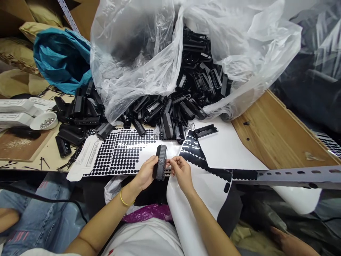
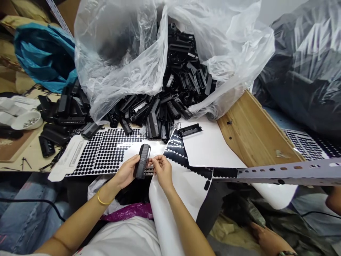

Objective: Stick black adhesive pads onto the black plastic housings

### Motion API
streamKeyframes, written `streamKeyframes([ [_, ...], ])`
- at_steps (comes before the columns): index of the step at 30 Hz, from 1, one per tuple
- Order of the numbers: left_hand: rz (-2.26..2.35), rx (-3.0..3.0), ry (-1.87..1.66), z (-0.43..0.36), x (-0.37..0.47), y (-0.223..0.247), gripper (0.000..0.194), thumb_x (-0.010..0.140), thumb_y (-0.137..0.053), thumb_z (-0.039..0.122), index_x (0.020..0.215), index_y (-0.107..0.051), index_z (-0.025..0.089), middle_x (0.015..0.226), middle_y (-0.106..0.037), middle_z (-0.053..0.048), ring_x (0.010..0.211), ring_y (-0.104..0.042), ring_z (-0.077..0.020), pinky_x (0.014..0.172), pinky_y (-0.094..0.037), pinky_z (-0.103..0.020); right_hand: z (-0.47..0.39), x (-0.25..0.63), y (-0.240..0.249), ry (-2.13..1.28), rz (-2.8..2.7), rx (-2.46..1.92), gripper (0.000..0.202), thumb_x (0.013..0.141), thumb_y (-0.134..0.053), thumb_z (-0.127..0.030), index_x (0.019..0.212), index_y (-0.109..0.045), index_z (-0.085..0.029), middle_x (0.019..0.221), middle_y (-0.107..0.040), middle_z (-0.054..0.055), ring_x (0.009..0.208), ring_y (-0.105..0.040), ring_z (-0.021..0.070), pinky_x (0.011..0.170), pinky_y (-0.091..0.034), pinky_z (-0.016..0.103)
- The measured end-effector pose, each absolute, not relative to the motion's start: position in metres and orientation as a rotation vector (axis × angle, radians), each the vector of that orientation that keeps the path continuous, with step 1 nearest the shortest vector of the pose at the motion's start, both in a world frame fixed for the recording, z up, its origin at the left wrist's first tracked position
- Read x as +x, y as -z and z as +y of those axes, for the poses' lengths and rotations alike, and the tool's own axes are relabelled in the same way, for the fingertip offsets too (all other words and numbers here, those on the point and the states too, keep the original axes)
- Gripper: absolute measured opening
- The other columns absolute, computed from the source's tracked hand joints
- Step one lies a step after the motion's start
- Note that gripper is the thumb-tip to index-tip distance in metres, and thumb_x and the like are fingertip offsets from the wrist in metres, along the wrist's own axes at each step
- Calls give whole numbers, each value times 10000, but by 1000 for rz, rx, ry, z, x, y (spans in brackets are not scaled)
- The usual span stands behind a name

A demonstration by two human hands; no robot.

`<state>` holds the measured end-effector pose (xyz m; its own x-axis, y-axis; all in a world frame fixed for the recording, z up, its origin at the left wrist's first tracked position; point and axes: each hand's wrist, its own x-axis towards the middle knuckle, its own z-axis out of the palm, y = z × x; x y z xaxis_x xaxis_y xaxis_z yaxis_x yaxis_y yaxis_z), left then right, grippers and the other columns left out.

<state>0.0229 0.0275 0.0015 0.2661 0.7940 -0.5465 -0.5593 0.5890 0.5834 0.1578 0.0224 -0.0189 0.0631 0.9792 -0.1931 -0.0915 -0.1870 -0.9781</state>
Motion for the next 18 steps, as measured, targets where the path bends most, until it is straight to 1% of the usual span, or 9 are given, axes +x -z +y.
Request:
streamKeyframes([
  [3,904,281,-906,27,22,-2,155,818,-557,252,737,-611,130,738,-695,-82,782,-673,-201,753,-530,-312,21,167,15,-1084,-1319,-1351,153,786,-596,-360,710,-568,-230,654,-619,6,559,-538,147,541,-442,286],
  [5,880,277,-901,26,22,-1,151,823,-551,244,766,-624,125,777,-702,-89,792,-673,-196,761,-529,-302,20,174,13,-936,-1522,-1343,132,802,-574,-317,694,-583,-240,663,-602,12,623,-554,168,617,-447,309],
  [7,862,265,-895,24,24,0,140,821,-555,242,778,-623,128,812,-707,-92,800,-672,-194,766,-528,-303,19,180,12,-871,-1625,-1346,136,810,-550,-287,685,-578,-242,662,-578,12,623,-539,166,627,-434,306],
  [9,860,251,-891,23,26,2,128,816,-564,244,787,-617,131,846,-709,-96,811,-671,-200,773,-527,-317,17,181,12,-866,-1625,-1379,138,817,-532,-279,687,-556,-238,654,-562,5,605,-524,158,613,-423,296],
  [11,866,255,-911,22,30,5,126,807,-582,257,823,-614,136,892,-707,-94,826,-667,-203,785,-521,-333,14,179,11,-926,-1528,-1426,151,824,-526,-304,692,-528,-232,628,-542,-9,560,-501,143,569,-412,280],
  [15,838,346,-988,20,36,8,233,759,-655,336,900,-614,155,953,-694,-73,878,-646,-200,825,-492,-337,9,168,8,-1234,-1153,-1417,255,803,-553,-441,702,-490,-215,538,-438,-59,420,-378,88,411,-330,227],
  [18,824,437,-1006,17,38,7,297,729,-680,386,908,-619,157,924,-687,-60,914,-625,-195,843,-464,-315,8,159,4,-1418,-950,-1346,331,740,-610,-502,686,-471,-206,522,-385,-77,404,-308,62,369,-265,199],
])
